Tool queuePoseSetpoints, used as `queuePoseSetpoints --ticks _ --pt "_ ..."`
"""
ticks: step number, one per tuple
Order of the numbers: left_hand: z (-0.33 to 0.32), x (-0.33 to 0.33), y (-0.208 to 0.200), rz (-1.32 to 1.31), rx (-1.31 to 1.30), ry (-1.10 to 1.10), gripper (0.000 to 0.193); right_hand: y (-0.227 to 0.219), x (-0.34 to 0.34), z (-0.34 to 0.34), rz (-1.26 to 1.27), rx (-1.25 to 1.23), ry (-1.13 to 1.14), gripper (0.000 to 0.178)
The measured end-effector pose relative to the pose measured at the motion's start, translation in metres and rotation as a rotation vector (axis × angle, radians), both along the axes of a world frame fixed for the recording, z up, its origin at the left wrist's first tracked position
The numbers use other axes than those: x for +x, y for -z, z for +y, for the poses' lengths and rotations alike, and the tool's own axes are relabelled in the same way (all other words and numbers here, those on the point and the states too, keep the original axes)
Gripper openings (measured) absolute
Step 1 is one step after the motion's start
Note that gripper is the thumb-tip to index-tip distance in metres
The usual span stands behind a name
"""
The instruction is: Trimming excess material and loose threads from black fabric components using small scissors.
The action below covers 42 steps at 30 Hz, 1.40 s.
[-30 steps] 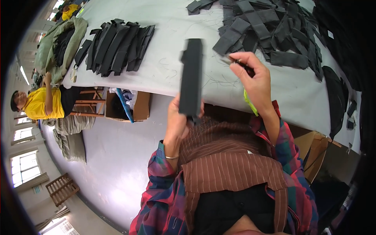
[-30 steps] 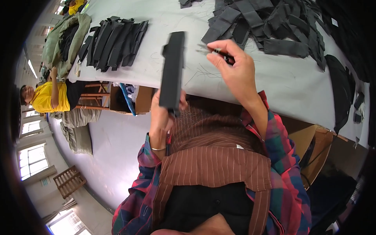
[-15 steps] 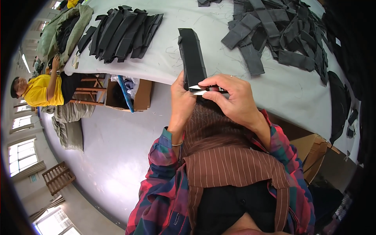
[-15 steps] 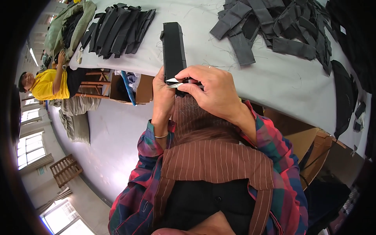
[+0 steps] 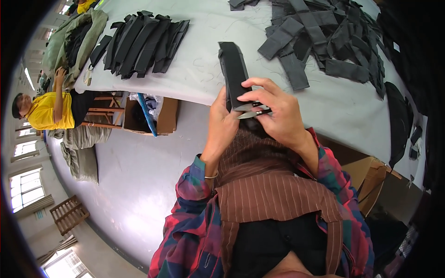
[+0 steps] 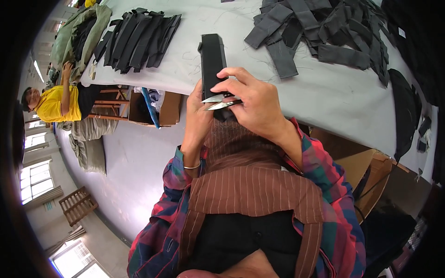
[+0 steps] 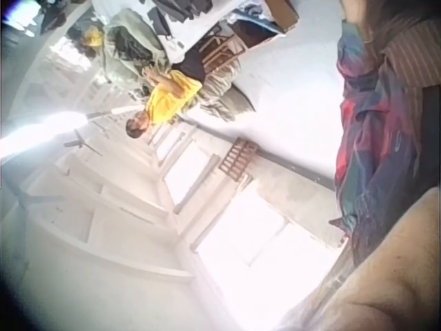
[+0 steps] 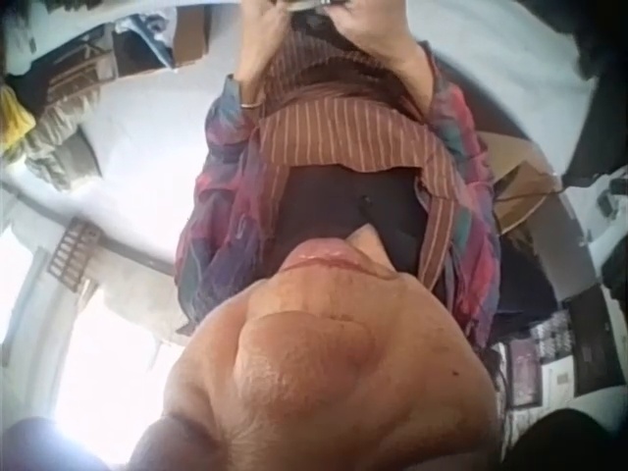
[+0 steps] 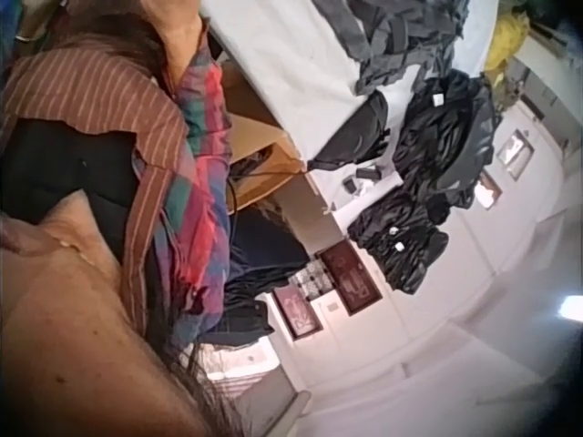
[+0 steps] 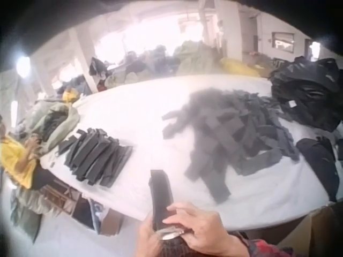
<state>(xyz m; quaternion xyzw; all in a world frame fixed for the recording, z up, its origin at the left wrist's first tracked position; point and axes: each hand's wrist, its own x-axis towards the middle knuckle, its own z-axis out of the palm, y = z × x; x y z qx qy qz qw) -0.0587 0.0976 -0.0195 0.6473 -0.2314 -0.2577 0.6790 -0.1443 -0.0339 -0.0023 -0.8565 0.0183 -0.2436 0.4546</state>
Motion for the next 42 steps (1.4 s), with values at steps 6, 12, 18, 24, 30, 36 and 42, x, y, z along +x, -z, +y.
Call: queuePoseSetpoints --ticks 6,12,18,24,30,36,42 --pt "0.017 -0.002 -0.027 0.032 0.202 0.139 0.024 0.006 0.006 -0.021 -0.128 0.368 0.136 0.012" --pt "0.035 0.002 -0.080 -0.808 0.064 0.312 0.016 -0.027 -0.009 -0.021 0.068 1.406 -0.262 0.011" --pt "0.040 0.009 -0.041 -0.190 0.053 0.299 0.020 -0.005 0.013 -0.016 0.102 1.325 -0.039 0.009" --pt "0.028 0.005 -0.025 0.014 0.028 0.209 0.019 0.010 0.010 -0.032 0.071 0.620 0.167 0.021" --pt "0.031 0.013 -0.019 0.122 -0.012 0.064 0.020 -0.017 0.000 -0.018 -0.035 0.243 0.249 0.021" --pt "0.029 0.016 -0.019 0.089 0.010 0.049 0.023 -0.004 -0.007 -0.019 0.009 0.057 0.062 0.020" --pt "0.028 0.014 -0.019 0.093 0.041 0.054 0.023 -0.008 -0.007 -0.018 -0.031 -0.142 0.041 0.017"
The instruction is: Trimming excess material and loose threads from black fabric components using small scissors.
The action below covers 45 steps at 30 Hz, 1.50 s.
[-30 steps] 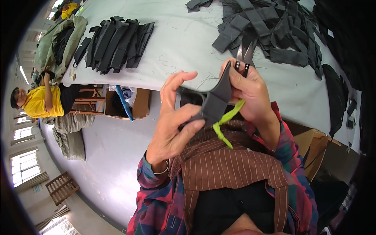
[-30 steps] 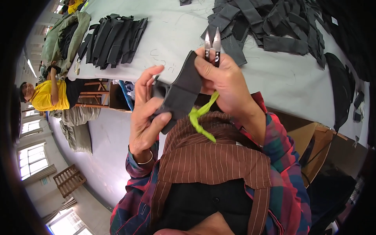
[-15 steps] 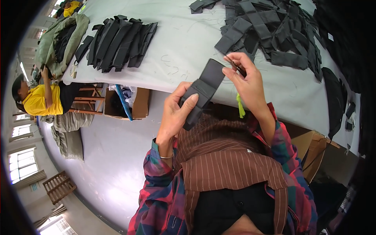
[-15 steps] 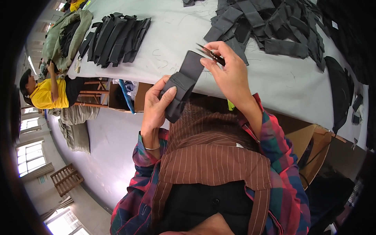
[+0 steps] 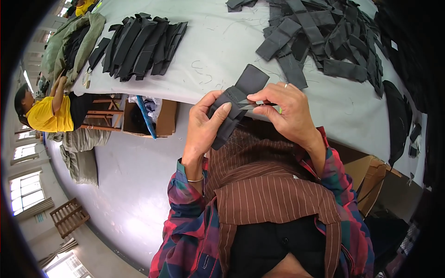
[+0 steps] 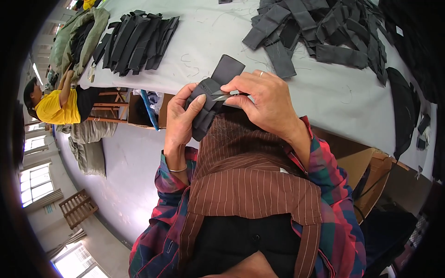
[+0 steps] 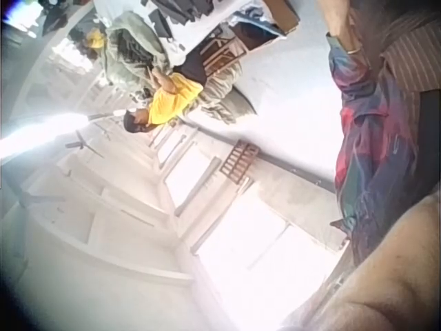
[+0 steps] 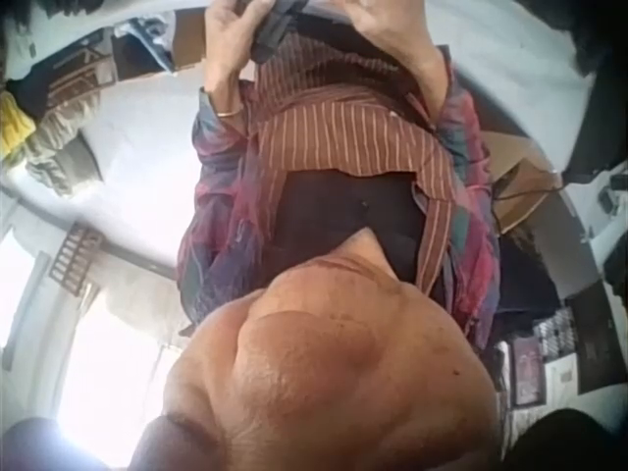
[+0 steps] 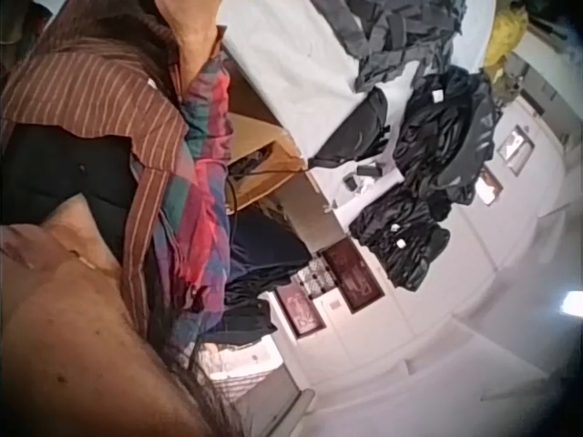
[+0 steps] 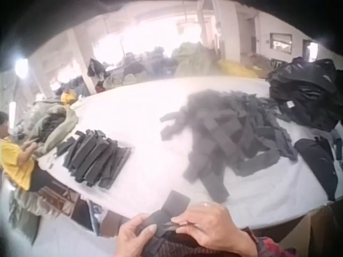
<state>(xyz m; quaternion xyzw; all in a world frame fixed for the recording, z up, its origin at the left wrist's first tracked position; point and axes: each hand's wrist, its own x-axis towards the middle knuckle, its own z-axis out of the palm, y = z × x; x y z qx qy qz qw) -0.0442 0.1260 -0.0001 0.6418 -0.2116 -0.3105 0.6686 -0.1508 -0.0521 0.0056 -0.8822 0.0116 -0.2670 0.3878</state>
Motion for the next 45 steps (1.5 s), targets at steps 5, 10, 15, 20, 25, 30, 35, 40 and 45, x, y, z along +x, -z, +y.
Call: queuePoseSetpoints --ticks 5,10,15,20,25,30,35,40,45 --pt "0.001 0.002 0.002 -0.029 0.012 0.021 0.022 0.000 0.000 -0.003 -0.013 -0.103 0.008 0.014" --pt "0.001 0.003 -0.002 -0.033 0.044 0.043 0.019 -0.002 -0.001 -0.005 -0.024 0.036 0.086 0.017" --pt "-0.002 0.000 0.001 -0.269 0.115 0.033 0.016 -0.003 0.007 0.006 0.007 0.110 0.076 0.018" --pt "-0.009 -0.004 -0.001 -0.551 0.107 0.023 0.016 -0.002 0.008 0.007 0.049 -0.027 0.094 0.016" --pt "-0.010 -0.005 -0.008 -0.568 0.165 0.053 0.018 -0.001 0.009 0.004 -0.058 -0.054 0.131 0.010" --pt "-0.015 -0.001 -0.016 -0.687 0.136 0.054 0.015 -0.008 0.009 0.005 -0.041 0.111 0.144 0.011" --pt "-0.016 0.000 -0.017 -0.747 0.131 0.045 0.016 -0.012 0.009 0.002 -0.063 0.084 0.149 0.011" --pt "-0.019 -0.003 -0.022 -0.709 0.171 0.058 0.018 -0.008 0.007 -0.001 0.023 0.371 0.099 0.010" --pt "-0.020 0.002 -0.025 -0.982 0.109 -0.103 0.019 -0.010 0.004 -0.006 0.025 0.617 0.049 0.012"
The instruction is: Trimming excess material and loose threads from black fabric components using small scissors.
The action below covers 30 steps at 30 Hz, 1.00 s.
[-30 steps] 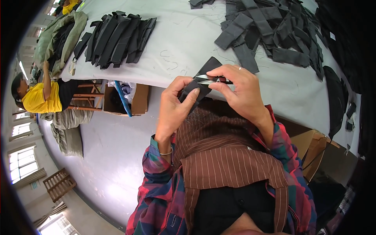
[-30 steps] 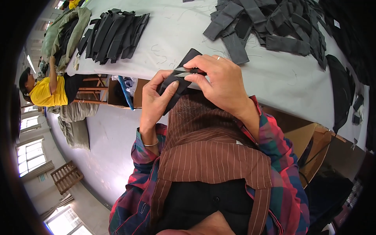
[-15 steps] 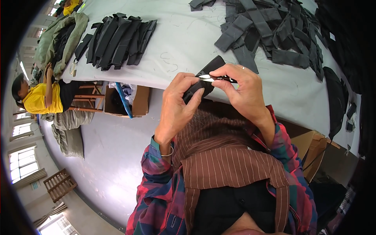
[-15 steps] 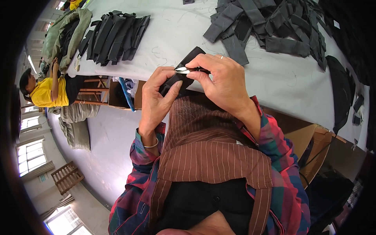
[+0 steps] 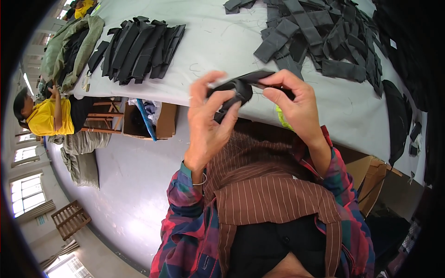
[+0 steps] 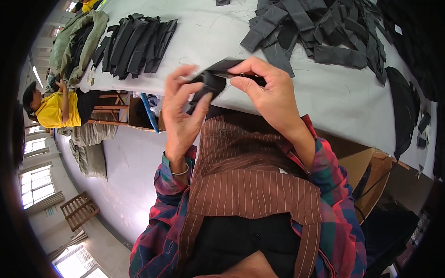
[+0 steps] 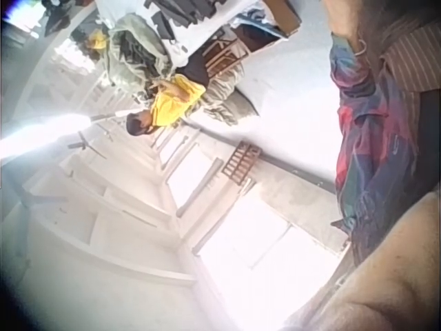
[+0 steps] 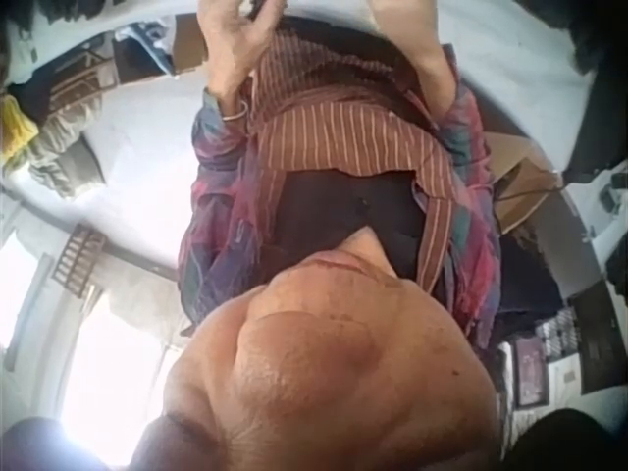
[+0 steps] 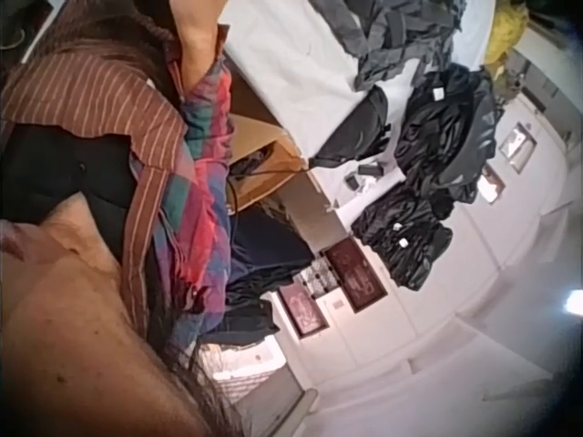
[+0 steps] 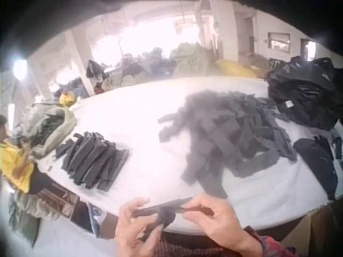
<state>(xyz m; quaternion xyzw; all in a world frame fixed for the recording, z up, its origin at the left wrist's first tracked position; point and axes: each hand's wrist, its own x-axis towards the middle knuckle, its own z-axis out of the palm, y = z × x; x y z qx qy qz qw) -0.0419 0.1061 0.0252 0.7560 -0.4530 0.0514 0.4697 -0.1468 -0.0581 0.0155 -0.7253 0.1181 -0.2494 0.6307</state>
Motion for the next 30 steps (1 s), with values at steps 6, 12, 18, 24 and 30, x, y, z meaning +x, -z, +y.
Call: queuePoseSetpoints --ticks 6,12,18,24,30 --pt "0.007 0.018 0.025 -0.027 -0.355 -0.074 0.020 -0.015 -0.007 0.008 -0.035 -0.048 -0.021 0.016" --pt "0.000 -0.009 0.077 1.210 -0.384 -0.015 0.042 0.003 -0.010 0.012 0.070 -0.103 -0.050 0.020" --pt "0.001 -0.010 0.072 1.233 -0.272 -0.066 0.062 0.012 -0.008 0.012 0.129 -0.150 -0.075 0.024" --pt "0.009 -0.003 0.079 1.494 -0.370 0.214 0.041 0.017 -0.010 0.019 0.056 -0.420 -0.093 0.031" --pt "0.003 -0.009 0.071 1.485 -0.427 0.235 0.030 0.025 -0.021 0.009 0.170 -0.226 -0.143 0.013"
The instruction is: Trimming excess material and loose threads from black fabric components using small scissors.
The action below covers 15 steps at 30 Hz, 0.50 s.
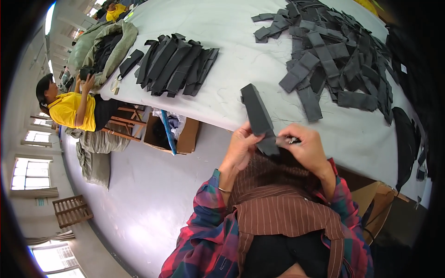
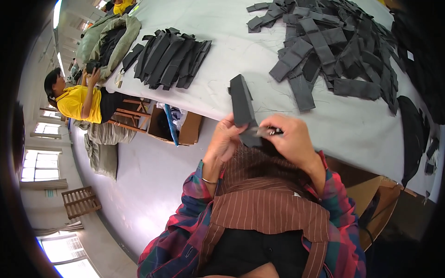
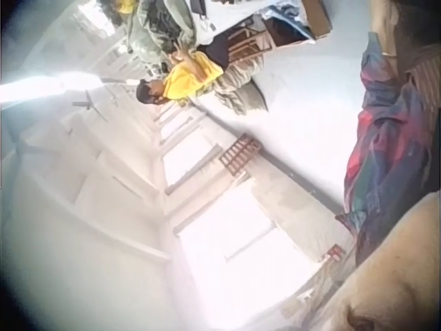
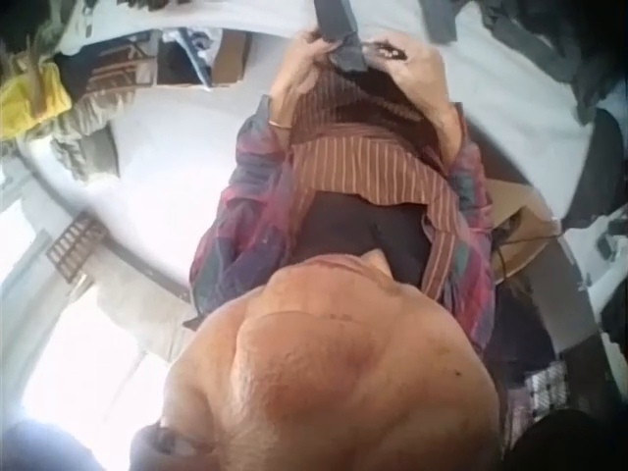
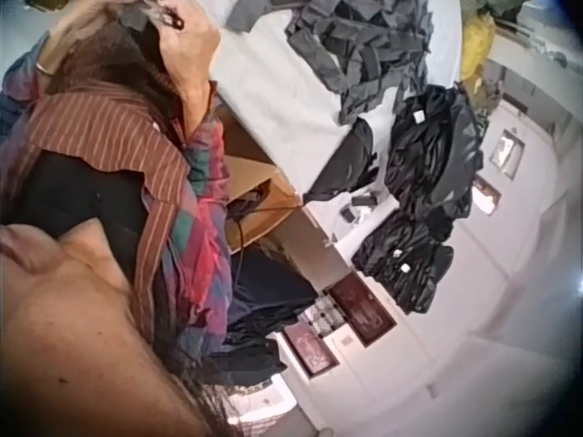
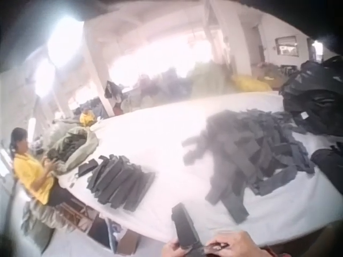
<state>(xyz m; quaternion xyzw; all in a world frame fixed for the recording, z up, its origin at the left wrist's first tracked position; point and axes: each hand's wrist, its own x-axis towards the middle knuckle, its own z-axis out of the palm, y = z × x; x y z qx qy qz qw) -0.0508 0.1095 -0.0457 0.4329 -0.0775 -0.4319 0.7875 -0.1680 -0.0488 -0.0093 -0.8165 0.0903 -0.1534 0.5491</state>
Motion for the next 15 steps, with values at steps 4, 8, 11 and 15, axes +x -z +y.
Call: queuePoseSetpoints --ticks 4,8,11,15 --pt "-0.002 0.024 -0.023 -0.171 -0.003 -0.138 0.026 -0.019 0.002 -0.038 0.013 0.204 0.213 0.005" --pt "-0.006 0.033 -0.034 -0.141 -0.139 -0.118 0.035 -0.021 0.001 -0.037 -0.039 0.180 0.229 0.009" --pt "-0.017 0.023 -0.035 -0.083 -0.075 -0.076 0.040 -0.007 0.005 -0.023 -0.160 0.038 0.131 0.025" --pt "-0.021 0.011 -0.020 0.013 -0.039 -0.019 0.042 -0.007 0.005 -0.007 -0.125 0.013 0.126 0.034"
